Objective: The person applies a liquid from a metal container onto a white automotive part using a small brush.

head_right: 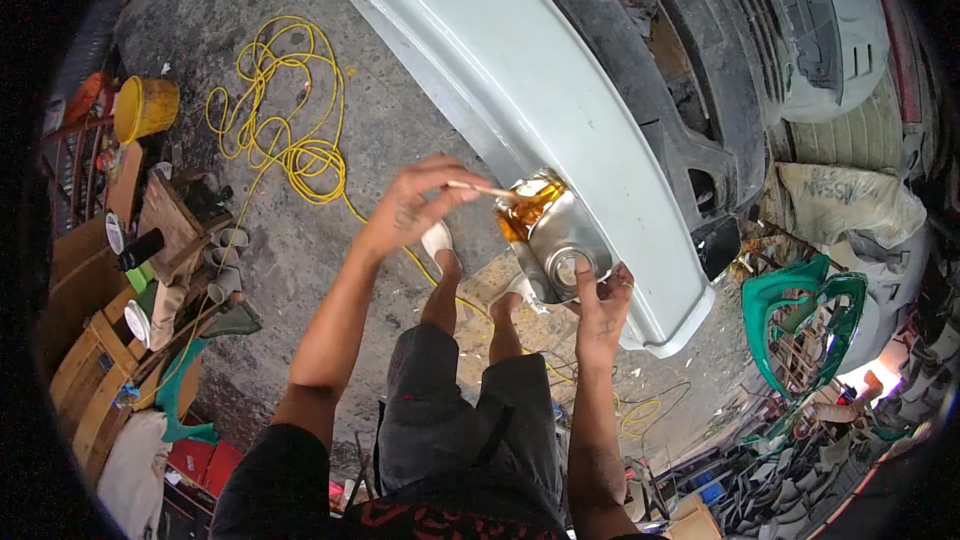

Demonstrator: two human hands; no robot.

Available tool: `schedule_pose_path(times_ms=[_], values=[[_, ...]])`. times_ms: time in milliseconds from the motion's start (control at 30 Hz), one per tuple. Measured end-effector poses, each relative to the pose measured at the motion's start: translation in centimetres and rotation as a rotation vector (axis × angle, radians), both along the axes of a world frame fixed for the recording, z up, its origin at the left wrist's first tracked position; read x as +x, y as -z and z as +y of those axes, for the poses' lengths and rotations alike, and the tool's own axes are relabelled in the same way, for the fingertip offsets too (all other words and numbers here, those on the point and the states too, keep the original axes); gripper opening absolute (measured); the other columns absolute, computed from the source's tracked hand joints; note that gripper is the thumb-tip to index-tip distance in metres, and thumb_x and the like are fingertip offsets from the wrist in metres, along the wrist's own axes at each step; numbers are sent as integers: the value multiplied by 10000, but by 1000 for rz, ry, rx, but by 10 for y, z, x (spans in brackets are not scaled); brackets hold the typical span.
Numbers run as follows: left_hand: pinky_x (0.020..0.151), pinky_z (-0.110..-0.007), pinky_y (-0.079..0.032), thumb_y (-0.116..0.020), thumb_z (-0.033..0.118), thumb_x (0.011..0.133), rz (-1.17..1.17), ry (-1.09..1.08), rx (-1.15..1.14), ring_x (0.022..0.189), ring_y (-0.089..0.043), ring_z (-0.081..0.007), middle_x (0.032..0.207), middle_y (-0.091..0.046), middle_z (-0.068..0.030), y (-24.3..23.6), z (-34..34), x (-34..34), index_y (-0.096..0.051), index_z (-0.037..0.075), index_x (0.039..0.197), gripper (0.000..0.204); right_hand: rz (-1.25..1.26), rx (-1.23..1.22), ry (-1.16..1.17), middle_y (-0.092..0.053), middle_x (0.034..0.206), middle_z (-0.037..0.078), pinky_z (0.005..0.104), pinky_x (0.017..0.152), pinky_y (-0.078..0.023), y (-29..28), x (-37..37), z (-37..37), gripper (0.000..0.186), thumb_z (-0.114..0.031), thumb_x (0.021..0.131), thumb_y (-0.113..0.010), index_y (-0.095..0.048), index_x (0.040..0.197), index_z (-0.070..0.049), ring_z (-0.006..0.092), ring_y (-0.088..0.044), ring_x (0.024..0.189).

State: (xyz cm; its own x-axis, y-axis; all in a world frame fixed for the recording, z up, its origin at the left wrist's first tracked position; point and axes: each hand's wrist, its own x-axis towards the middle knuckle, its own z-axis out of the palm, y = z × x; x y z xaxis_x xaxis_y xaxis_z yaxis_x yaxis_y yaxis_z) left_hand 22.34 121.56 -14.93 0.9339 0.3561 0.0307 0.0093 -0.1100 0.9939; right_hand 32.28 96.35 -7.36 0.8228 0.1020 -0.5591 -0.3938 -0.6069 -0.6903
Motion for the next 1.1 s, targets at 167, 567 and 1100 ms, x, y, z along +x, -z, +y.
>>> schedule_pose_path(times_ms=[167, 567, 1100], values=[[714, -291, -465, -647, 149, 929, 44, -172, -71, 774, -587, -138, 847, -666, -52, 36, 36, 17, -730, 57, 1038, 165, -12, 35, 68, -616, 1138, 156, 411, 711, -618, -5, 4, -10, 769, -463, 870, -688, -370, 1332, 62, 221, -645, 1055], [693, -344, -468, -610, 72, 905, -135, -722, 539, 768, -567, -230, 897, -672, -92, 70, 0, 23, -705, 46, 1095, 214, -29, 194, 164, -632, 1130, 139, 401, 787, -601, -13, 17, -62, 554, -449, 938, -613, -490, 1230, 6, 220, -673, 984], [767, -338, -496, -607, 135, 953, 31, -925, 221, 850, -612, -179, 971, -702, -93, 63, 43, 21, -721, 52, 1069, 182, -23, 162, 96, -595, 1182, 188, 459, 742, -604, -28, 45, -125, 645, -502, 910, -632, -461, 1217, 39, 266, -646, 1053]])
